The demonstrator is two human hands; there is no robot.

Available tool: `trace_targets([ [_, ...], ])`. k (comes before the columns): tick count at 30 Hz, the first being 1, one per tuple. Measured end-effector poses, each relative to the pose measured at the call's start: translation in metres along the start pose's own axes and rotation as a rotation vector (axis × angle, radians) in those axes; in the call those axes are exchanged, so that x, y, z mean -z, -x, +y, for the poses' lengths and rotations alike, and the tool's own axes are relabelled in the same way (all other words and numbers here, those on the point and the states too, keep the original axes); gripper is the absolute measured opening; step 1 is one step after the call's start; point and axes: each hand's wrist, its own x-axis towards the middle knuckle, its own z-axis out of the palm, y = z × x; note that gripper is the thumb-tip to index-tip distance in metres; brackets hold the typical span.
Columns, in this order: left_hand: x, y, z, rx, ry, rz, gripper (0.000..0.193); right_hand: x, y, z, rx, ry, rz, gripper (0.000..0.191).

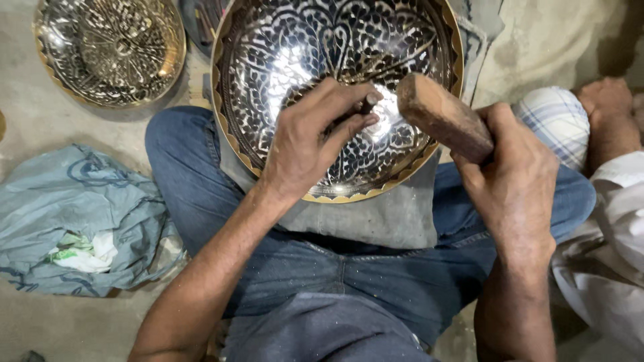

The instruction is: The person sits cross-legged and uses a hammer and chisel to engrave a decorative pattern into a round metal plate resting on a cushion. They repeatedly strike the chisel to create indentations, then briefly lift and rotate the plate to continue working on different sections.

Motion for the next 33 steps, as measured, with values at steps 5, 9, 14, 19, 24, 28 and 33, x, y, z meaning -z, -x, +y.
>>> trace_targets([
  [5, -0.005, 0.001, 0.000, 0.091, -0.113, -0.034, 0.028, 0.007, -0.016, -0.005, 0.090, 0.136, 0.010, 0.023],
  [9, -0.008, 0.004, -0.001, 0.095, -0.128, -0.017, 0.030, 0.014, -0.017, -0.001, 0.293, 0.438, 0.076, 0.026],
  [14, -0.008, 0.005, -0.004, 0.024, -0.044, 0.029, 0.030, 0.010, -0.021, 0.005, -0.006, -0.261, 0.093, 0.021],
  [19, -0.009, 0.002, -0.003, 0.083, -0.112, 0.008, 0.032, 0.015, -0.029, 0.003, 0.252, 0.209, 0.048, 0.031],
  [24, -0.007, 0.003, 0.001, -0.017, -0.109, 0.063, 0.035, 0.022, -0.031, -0.008, 0.309, 0.381, 0.002, 0.027],
  [28, -0.006, 0.003, 0.000, 0.062, -0.057, 0.017, 0.033, 0.019, -0.033, -0.008, 0.162, 0.137, 0.003, 0.029],
  [33, -0.008, 0.004, -0.002, 0.097, -0.106, 0.003, 0.036, 0.010, -0.031, -0.001, 0.197, 0.120, 0.040, 0.028],
])
